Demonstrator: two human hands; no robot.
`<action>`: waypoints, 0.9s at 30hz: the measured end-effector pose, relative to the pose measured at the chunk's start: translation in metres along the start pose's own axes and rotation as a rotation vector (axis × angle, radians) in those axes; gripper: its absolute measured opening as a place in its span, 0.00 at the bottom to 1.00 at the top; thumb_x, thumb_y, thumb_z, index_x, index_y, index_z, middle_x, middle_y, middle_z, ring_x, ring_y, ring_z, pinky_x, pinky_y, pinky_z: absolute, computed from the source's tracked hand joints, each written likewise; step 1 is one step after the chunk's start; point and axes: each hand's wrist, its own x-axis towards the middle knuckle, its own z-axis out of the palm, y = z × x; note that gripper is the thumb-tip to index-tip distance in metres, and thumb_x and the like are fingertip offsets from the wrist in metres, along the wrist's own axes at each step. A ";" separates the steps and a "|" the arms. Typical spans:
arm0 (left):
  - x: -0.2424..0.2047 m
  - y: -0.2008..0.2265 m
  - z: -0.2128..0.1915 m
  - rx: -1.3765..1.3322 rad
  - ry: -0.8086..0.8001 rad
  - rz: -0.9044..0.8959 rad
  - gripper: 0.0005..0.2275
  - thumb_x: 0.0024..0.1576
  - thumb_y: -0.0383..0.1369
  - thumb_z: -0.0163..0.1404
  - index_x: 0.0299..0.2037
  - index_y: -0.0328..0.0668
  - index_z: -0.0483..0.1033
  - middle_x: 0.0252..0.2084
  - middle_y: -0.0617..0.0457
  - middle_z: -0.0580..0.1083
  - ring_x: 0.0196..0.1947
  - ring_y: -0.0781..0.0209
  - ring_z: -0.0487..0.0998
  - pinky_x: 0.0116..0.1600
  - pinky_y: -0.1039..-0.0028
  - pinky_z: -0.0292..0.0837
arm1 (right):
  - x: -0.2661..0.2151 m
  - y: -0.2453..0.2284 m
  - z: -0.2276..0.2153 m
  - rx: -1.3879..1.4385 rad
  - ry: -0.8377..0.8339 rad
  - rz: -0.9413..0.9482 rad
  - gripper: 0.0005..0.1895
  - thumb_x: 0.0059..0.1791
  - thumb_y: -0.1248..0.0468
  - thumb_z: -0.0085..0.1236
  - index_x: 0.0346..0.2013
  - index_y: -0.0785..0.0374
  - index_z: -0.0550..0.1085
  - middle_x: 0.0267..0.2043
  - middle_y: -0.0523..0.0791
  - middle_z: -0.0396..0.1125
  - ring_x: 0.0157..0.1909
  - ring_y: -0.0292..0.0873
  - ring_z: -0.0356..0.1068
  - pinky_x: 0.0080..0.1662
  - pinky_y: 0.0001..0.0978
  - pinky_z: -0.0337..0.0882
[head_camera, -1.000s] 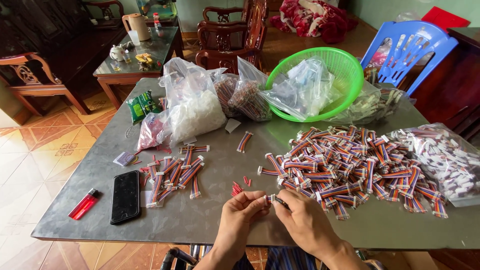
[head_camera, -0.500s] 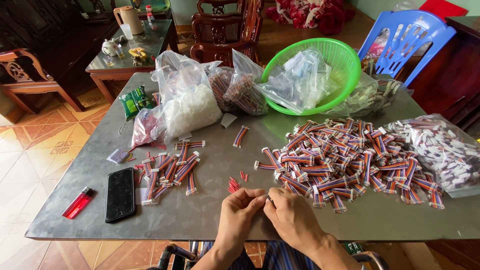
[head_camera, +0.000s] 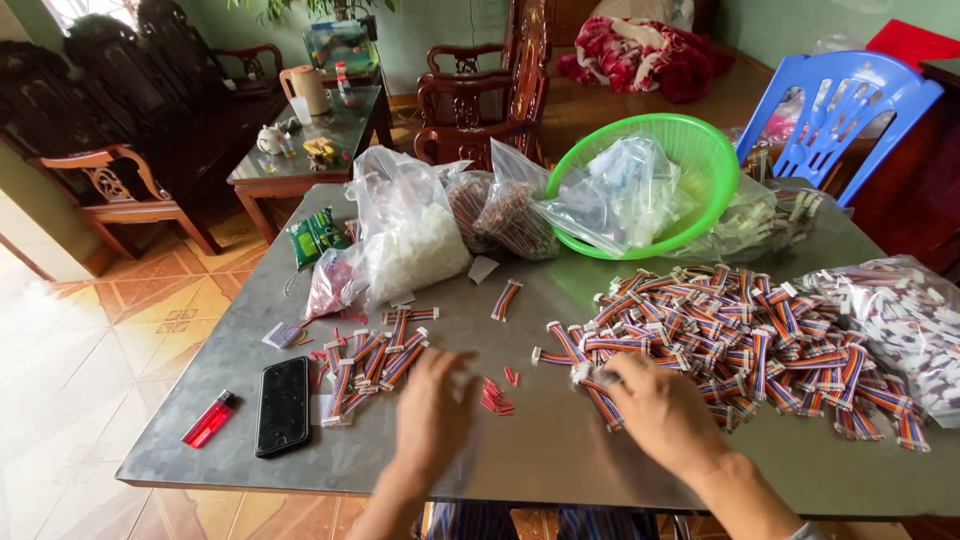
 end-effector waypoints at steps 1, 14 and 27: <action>0.015 -0.011 -0.007 0.001 0.001 0.005 0.15 0.53 0.34 0.58 0.50 0.61 0.79 0.45 0.58 0.73 0.40 0.56 0.79 0.44 0.62 0.75 | 0.002 0.002 -0.003 0.000 0.005 0.000 0.04 0.49 0.59 0.59 0.36 0.54 0.74 0.34 0.44 0.76 0.27 0.50 0.77 0.31 0.49 0.72; 0.060 -0.045 -0.011 0.254 0.000 -0.063 0.03 0.56 0.34 0.51 0.38 0.53 0.77 0.44 0.55 0.75 0.46 0.49 0.76 0.42 0.58 0.72 | 0.002 -0.057 0.053 0.432 -0.083 0.108 0.03 0.46 0.66 0.63 0.33 0.57 0.78 0.34 0.40 0.76 0.34 0.40 0.75 0.38 0.33 0.72; 0.009 0.055 -0.052 -0.221 0.280 0.112 0.11 0.56 0.24 0.46 0.41 0.47 0.82 0.36 0.58 0.77 0.24 0.67 0.73 0.35 0.75 0.70 | 0.038 -0.050 0.084 0.206 -0.138 -0.116 0.09 0.46 0.69 0.62 0.30 0.57 0.68 0.32 0.40 0.67 0.27 0.45 0.73 0.32 0.41 0.75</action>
